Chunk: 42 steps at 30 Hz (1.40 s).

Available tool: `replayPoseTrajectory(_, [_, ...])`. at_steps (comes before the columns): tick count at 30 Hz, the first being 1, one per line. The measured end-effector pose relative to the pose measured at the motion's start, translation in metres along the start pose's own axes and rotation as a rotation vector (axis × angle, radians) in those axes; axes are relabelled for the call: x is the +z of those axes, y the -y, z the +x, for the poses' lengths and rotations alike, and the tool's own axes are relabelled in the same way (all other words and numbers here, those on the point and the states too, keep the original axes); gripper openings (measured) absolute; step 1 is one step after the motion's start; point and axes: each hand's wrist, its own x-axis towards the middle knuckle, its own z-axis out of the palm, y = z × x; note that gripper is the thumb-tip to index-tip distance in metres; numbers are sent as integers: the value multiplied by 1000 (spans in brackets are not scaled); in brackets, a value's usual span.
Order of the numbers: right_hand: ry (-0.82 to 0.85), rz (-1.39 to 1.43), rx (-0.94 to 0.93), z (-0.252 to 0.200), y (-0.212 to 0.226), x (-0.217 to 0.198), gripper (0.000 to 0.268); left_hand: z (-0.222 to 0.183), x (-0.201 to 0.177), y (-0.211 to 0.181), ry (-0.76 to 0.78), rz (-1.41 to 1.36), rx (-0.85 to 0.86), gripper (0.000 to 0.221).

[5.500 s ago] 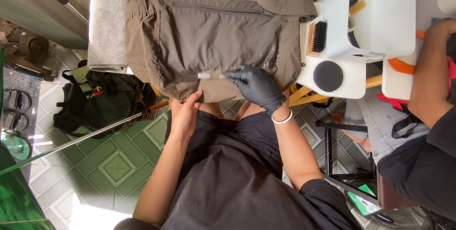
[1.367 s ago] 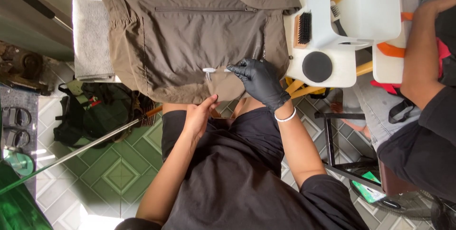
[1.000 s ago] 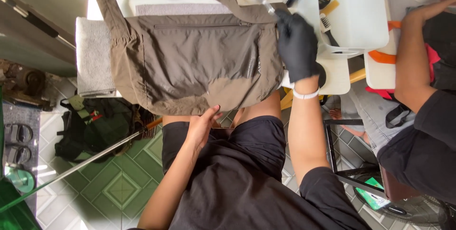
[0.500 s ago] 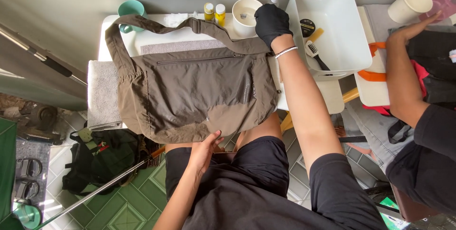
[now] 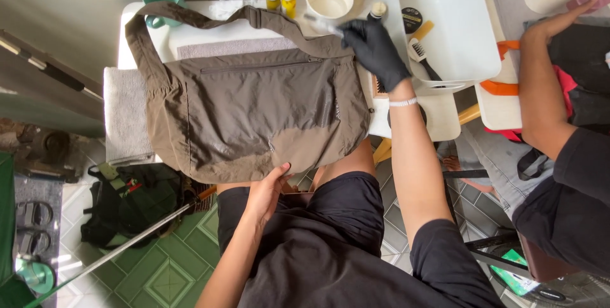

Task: Cleaning and restoring a fabric bag using cleaning paste, a spatula for application, and a brush for scrubbing.

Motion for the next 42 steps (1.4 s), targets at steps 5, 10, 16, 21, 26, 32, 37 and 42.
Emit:
replayPoseTrajectory(5, [163, 221, -9, -76, 25, 43, 19, -27, 3, -8, 141, 235, 99, 82])
replayPoseTrajectory(10, [231, 295, 89, -125, 31, 80, 22, -8, -9, 9, 142, 279, 148, 92])
replayPoseTrajectory(16, [289, -53, -111, -133, 39, 81, 15, 24, -31, 31, 212, 175, 232, 87])
replayPoseTrajectory(21, [344, -231, -79, -131, 43, 79, 17, 29, -35, 33, 224, 166, 242, 88])
replayPoseTrajectory(26, [309, -192, -38, -133, 37, 80, 15, 14, -23, 19, 227, 153, 208, 88])
replayPoseTrajectory(32, [307, -206, 3, -134, 37, 77, 16, -4, -12, 6, 220, 169, 178, 89])
replayPoseTrajectory(37, [340, -192, 14, -132, 29, 79, 15, -23, -2, -4, 207, 191, 138, 83])
replayPoseTrajectory(42, [376, -144, 58, -131, 39, 81, 18, -27, 0, -4, 187, 177, 158, 75])
